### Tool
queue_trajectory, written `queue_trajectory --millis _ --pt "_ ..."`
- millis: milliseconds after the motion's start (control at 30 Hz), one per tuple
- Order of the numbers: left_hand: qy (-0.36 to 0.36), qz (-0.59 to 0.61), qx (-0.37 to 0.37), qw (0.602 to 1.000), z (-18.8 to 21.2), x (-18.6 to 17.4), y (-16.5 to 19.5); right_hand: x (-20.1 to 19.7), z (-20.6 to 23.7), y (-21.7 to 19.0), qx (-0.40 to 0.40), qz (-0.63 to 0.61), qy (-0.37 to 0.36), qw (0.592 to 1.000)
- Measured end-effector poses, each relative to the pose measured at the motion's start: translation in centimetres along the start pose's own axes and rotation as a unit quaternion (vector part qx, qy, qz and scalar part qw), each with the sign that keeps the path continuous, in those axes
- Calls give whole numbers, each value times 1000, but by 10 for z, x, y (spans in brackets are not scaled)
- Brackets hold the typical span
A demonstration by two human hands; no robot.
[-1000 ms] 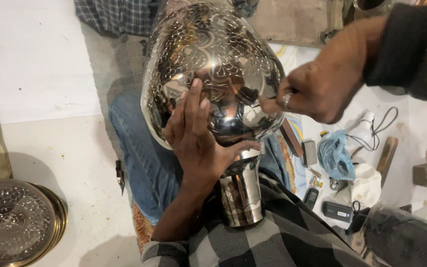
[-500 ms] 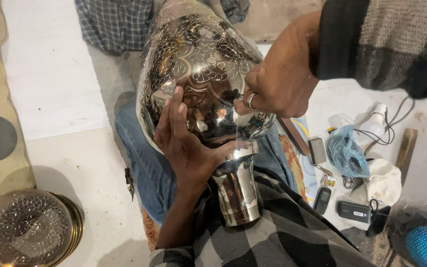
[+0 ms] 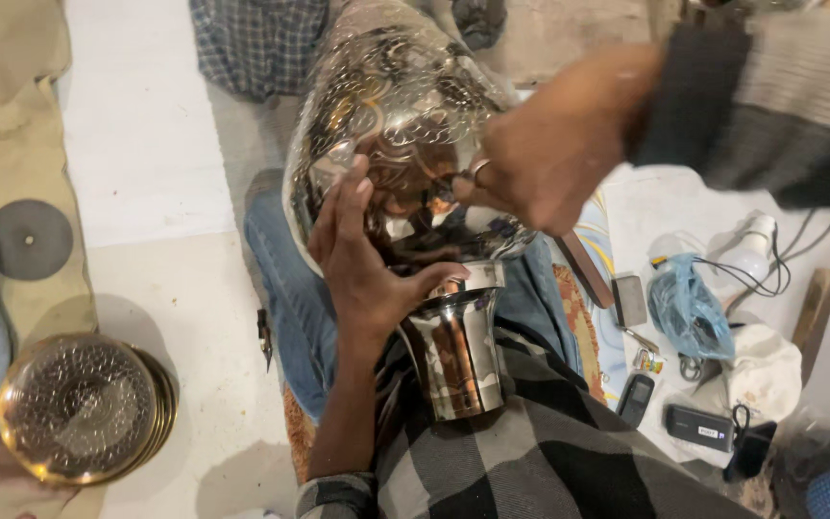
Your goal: The person sits on the floor and uses a small chisel and hammer to engrave floral patterns on a large polished metal vessel. They repeatedly tap the chisel along the surface to create fine lines and then rotate the vessel to access new areas.
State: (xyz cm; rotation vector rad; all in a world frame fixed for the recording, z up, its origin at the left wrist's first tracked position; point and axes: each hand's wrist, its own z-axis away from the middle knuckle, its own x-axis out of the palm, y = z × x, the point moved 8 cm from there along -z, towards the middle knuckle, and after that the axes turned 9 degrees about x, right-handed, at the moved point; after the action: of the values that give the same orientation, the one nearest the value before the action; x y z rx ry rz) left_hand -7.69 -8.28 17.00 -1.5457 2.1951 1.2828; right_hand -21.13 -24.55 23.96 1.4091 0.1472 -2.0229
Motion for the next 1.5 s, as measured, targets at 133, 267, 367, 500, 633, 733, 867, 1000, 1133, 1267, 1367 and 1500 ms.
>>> queue_trajectory --millis 133,267,367,500,633,733,867,1000,1133,1267,1367,1500 --pt "164 173 -51 970 47 -30 -58 -18 27 4 119 -39 102 987" --pt "330 157 -305 879 152 -79 -166 5 64 -21 341 -164 308 873" --pt "402 118 -420 805 228 -120 -218 131 102 -66 624 -427 514 405" --pt "280 17 -454 846 253 -146 -238 295 80 -162 570 -581 580 -2" --pt "-1 -141 -438 888 237 -108 -242 356 63 -220 651 -618 439 -33" --pt "-115 -206 -407 883 229 -83 -238 349 71 -234 708 -553 413 149" --pt "-157 -157 -448 866 235 -73 -249 330 73 -237 752 -448 353 330" --pt "-157 -124 -354 914 227 -66 -247 340 70 -245 759 -493 311 290" --pt "-110 -112 -340 927 233 -60 -231 336 68 -249 762 -494 293 299" --pt "28 -84 -345 934 231 -67 -211 312 61 -245 761 -381 269 452" --pt "149 -57 -343 926 223 -63 -200 323 57 -256 776 -442 226 389" --pt "131 12 -386 913 214 -16 -206 308 44 -264 795 -334 164 479"
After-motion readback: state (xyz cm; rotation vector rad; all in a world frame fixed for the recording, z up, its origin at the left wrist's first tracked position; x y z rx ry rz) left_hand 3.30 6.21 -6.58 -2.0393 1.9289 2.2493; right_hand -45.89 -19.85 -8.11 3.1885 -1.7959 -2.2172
